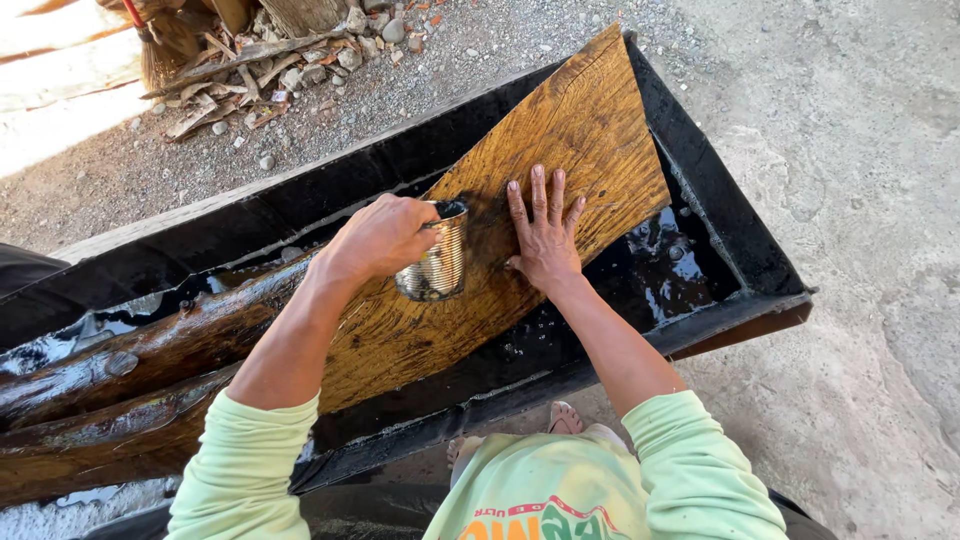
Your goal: The person pours a dark liquid from a metal can onto a large wooden slab and spreads it with their hand. They repeatedly dip the can into a trough to collect more liquid and continue coating the wood surface.
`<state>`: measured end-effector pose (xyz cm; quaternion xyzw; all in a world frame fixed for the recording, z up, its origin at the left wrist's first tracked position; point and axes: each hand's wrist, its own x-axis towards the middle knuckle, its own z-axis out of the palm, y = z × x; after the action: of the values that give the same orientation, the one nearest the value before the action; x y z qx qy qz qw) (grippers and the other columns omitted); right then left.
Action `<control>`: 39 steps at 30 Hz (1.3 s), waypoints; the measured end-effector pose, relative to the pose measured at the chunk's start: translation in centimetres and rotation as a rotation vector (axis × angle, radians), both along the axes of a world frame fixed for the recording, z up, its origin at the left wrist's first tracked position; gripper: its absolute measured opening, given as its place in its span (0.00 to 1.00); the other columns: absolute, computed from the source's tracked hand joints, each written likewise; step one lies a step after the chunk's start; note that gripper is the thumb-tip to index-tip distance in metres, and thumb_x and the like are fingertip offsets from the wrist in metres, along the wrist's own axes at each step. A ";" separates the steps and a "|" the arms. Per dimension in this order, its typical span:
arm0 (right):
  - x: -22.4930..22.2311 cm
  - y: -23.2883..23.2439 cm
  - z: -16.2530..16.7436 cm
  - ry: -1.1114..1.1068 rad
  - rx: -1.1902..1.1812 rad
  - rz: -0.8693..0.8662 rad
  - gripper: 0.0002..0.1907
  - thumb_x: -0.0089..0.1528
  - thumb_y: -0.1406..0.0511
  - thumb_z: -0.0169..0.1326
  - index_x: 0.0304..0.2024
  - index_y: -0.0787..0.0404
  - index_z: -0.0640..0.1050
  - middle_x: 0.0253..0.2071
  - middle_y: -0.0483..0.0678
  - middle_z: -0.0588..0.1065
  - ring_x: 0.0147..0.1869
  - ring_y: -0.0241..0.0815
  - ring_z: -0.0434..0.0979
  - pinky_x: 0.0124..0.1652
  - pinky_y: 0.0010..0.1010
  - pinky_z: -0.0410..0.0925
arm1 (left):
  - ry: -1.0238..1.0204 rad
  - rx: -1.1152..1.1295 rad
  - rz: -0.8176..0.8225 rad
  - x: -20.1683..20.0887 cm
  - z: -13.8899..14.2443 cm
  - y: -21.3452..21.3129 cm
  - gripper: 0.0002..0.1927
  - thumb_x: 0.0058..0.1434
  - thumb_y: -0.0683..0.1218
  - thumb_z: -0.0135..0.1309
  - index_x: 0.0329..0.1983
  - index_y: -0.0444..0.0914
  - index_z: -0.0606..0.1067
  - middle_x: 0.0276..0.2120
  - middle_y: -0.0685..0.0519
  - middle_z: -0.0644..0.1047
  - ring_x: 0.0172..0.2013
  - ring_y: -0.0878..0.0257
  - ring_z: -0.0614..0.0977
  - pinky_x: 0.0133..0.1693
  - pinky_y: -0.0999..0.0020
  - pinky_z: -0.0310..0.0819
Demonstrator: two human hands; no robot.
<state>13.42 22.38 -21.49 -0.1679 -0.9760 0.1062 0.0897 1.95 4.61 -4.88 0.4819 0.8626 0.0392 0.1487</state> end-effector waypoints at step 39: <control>0.6 0.7 0.9 -0.112 -0.065 -0.024 0.68 0.48 0.46 0.70 0.79 0.47 0.44 0.80 0.55 0.27 0.82 0.62 0.19 0.72 0.71 0.33 | 0.090 -0.198 0.023 0.5 6.0 11.5 0.12 0.63 0.49 0.54 0.41 0.37 0.82 0.36 0.43 0.82 0.37 0.48 0.84 0.43 0.50 0.76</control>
<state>14.02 23.10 -20.64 -0.1879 -0.9735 0.1269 0.0305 2.46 16.11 1.13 0.4564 0.8734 -0.0665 0.1563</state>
